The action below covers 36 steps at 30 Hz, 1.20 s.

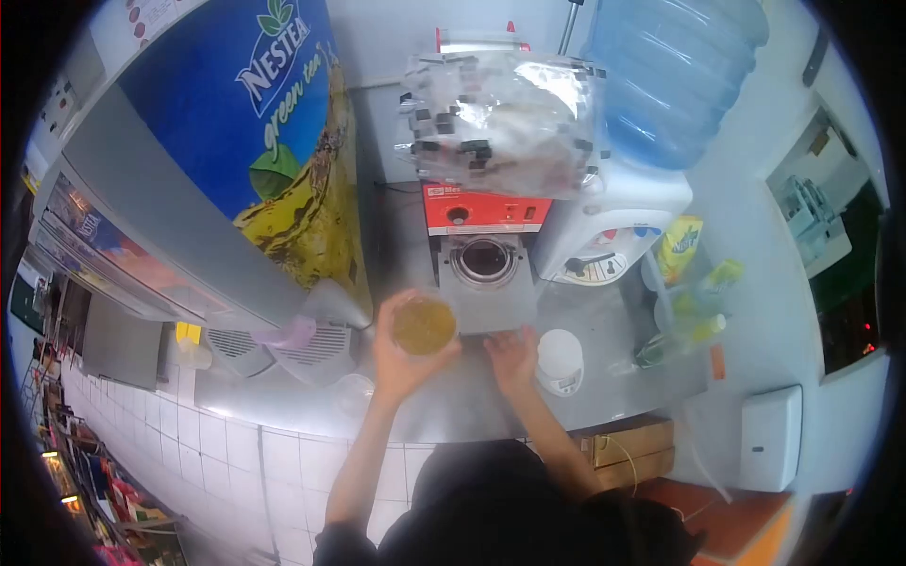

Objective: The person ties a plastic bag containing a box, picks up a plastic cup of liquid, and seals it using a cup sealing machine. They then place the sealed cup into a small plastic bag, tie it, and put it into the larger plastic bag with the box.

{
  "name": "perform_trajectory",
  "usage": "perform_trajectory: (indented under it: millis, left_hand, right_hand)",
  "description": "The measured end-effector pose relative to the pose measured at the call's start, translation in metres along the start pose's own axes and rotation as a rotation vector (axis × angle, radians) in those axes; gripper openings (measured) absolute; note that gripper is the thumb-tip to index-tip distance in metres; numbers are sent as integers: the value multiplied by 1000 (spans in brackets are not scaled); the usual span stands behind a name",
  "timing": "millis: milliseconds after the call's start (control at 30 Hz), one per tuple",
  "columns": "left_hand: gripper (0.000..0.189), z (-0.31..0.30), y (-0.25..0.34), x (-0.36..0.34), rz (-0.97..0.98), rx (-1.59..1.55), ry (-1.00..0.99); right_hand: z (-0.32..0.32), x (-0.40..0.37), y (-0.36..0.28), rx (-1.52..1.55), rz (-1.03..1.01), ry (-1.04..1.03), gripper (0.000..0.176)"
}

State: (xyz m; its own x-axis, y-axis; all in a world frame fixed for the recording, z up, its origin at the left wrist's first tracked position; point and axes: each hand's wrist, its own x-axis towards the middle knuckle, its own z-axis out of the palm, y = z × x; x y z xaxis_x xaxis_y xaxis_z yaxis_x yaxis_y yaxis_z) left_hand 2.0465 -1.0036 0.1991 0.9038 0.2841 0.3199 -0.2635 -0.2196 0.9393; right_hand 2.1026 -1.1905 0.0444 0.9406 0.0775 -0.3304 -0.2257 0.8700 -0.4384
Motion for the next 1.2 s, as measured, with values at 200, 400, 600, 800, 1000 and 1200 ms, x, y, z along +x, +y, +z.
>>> perform_trajectory:
  millis: [200,400,600,800,1000,1200]
  left_hand:
    - [82,56,-2,44,91,-49,111]
    - [79,99,-12,74,183,182,245]
    - [78,129,-61,81,164,333,448]
    - [83,146,-93,70,-43,506,571]
    - [86,142,-103,59,-151,676,562]
    - [107,138,-100,51,-317,748,421]
  right_hand:
    - [2,-25,-14,-47,59,-51,27]
    - [-11,-35,-47,-186,222,-112,39]
    - [-13,-29,-138,-767,95,-136,46]
    - [91,26,-211,-908,-700,-417,44]
    - [257,63,-241,-1021,-1479,-1047,45]
    - [335,92,-237,-1330,-1291,-1181,50]
